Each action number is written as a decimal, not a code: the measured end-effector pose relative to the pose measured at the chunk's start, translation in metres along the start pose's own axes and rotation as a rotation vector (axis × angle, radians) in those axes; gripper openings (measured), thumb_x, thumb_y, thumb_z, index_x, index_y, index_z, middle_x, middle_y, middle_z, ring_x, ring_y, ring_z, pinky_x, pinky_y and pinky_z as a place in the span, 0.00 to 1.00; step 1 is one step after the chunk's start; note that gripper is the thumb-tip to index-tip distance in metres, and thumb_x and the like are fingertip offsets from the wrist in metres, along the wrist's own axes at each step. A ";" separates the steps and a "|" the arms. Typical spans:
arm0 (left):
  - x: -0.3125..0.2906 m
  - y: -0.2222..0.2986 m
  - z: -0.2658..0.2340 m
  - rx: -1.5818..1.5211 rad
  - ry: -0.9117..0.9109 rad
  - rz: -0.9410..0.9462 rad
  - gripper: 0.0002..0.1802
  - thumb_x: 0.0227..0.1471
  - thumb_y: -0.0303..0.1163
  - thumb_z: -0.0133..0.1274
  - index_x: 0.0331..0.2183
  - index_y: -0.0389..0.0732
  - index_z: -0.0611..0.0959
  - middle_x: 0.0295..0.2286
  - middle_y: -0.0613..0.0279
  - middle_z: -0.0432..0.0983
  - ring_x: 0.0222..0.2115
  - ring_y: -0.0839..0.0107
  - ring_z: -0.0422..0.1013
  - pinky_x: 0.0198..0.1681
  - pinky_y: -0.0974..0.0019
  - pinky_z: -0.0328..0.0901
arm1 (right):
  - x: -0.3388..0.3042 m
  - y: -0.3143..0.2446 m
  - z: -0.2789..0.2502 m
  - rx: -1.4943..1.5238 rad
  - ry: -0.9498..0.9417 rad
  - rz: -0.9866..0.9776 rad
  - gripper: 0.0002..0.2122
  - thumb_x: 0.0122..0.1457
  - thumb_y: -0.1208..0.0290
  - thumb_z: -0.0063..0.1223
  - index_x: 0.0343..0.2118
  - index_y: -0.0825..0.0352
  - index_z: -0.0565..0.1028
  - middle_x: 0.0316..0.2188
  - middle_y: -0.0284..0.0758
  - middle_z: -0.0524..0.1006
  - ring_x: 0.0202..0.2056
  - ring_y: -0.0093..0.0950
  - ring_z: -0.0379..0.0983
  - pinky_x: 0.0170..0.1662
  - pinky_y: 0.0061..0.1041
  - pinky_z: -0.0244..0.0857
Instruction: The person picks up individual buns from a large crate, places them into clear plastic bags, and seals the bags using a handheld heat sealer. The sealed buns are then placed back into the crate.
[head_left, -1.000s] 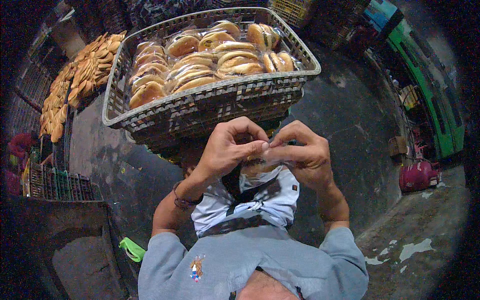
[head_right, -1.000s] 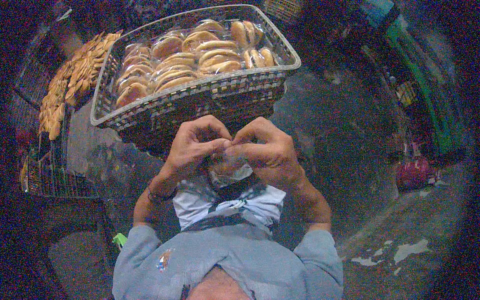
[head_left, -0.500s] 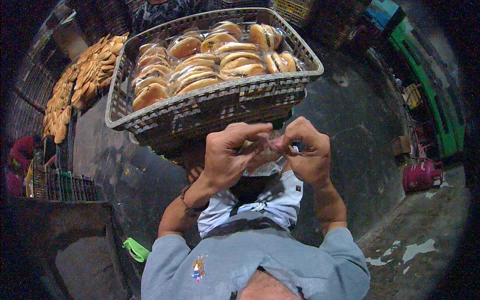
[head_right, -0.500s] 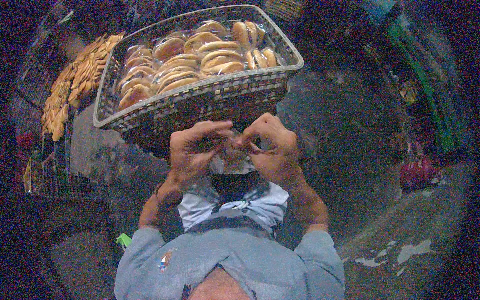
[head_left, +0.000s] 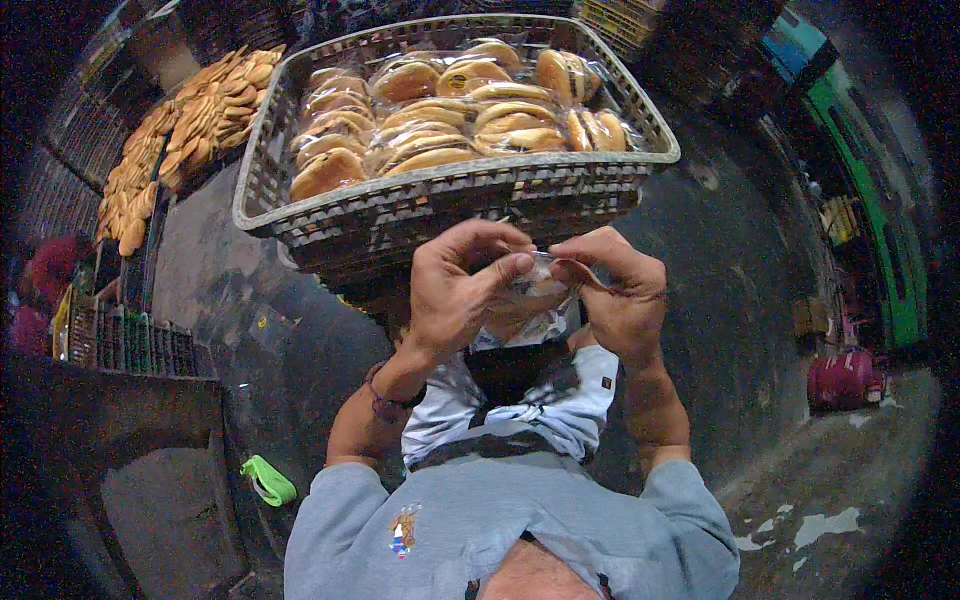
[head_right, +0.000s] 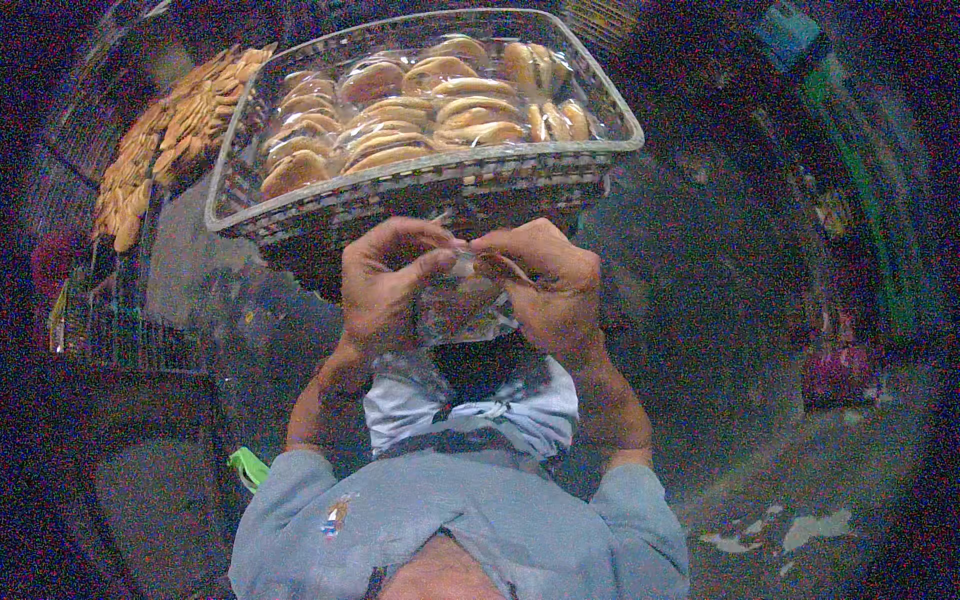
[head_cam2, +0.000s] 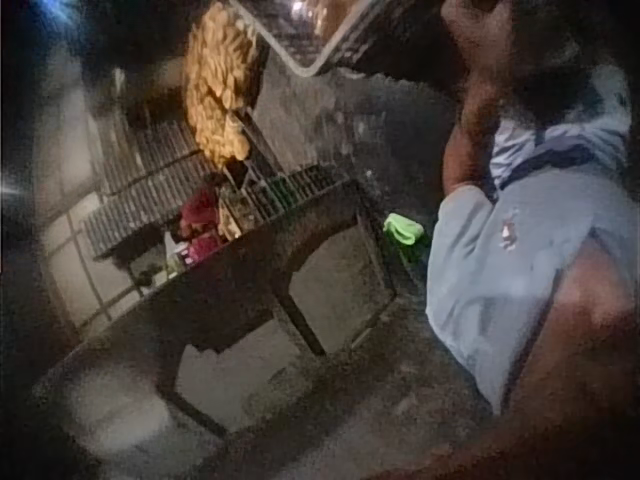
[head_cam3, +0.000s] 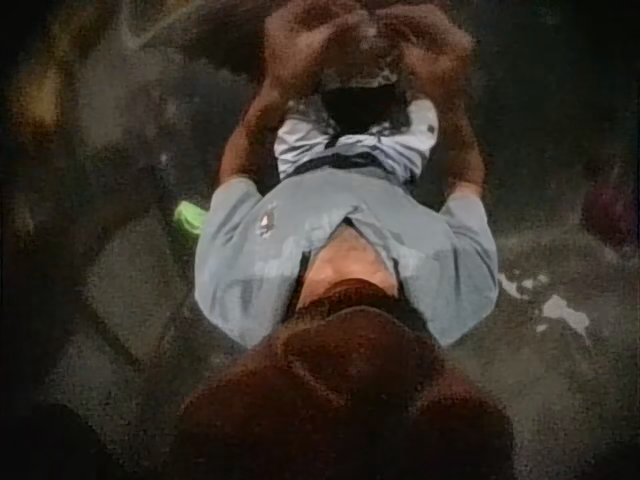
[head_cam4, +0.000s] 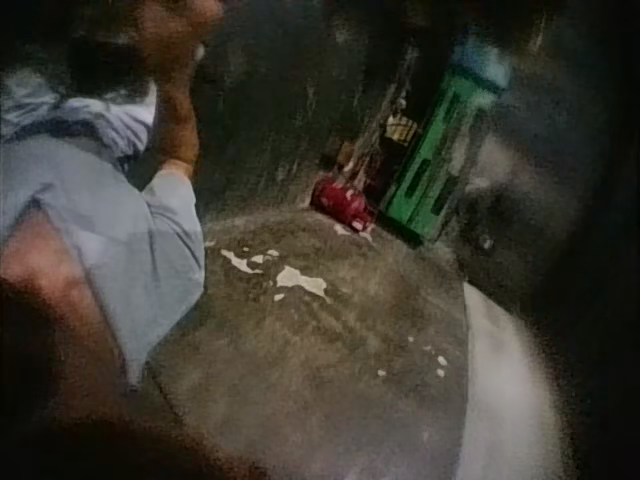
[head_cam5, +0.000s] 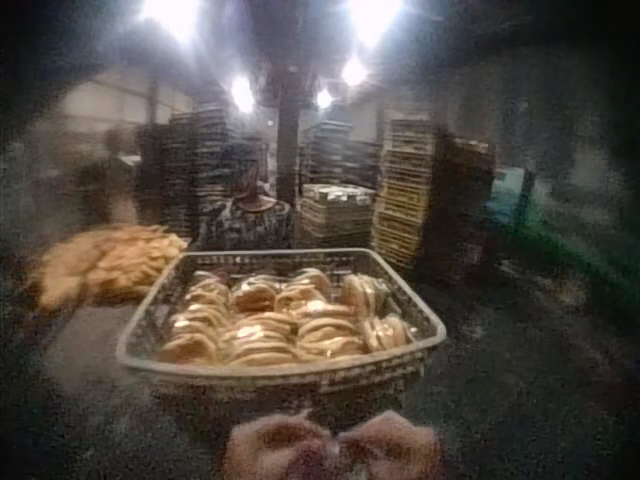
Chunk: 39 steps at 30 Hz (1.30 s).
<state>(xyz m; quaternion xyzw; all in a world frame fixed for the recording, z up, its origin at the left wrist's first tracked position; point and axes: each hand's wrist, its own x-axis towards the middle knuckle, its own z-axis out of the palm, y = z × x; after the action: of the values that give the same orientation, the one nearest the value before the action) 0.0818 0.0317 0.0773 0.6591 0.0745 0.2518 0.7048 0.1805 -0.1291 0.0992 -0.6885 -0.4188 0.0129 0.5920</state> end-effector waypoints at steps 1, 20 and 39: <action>0.000 0.005 -0.001 -0.085 0.032 0.019 0.16 0.50 0.23 0.64 0.41 0.34 0.81 0.35 0.57 0.82 0.36 0.74 0.78 0.42 0.70 0.73 | 0.003 0.002 -0.001 -0.083 -0.061 -0.097 0.11 0.45 0.85 0.61 0.33 0.66 0.82 0.31 0.35 0.79 0.33 0.31 0.76 0.37 0.26 0.70; -0.083 -0.065 -0.077 0.667 0.221 0.345 0.10 0.40 0.24 0.67 0.31 0.39 0.87 0.34 0.58 0.72 0.46 0.55 0.72 0.48 0.55 0.70 | -0.039 0.068 0.089 0.011 -0.261 0.096 0.09 0.42 0.73 0.69 0.29 0.63 0.83 0.31 0.36 0.77 0.35 0.32 0.76 0.41 0.30 0.70; -0.018 -0.107 -0.015 0.081 0.231 -0.612 0.18 0.56 0.37 0.52 0.38 0.31 0.83 0.34 0.57 0.80 0.34 0.70 0.75 0.41 0.67 0.70 | -0.051 0.137 0.034 0.780 0.069 0.760 0.08 0.62 0.75 0.55 0.43 0.67 0.73 0.29 0.34 0.79 0.22 0.20 0.74 0.18 0.17 0.68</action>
<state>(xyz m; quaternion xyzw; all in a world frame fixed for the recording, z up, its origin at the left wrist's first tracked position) 0.0877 0.0361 -0.0324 0.6008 0.3584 0.0983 0.7078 0.2074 -0.1249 -0.0486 -0.5207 -0.0850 0.3578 0.7705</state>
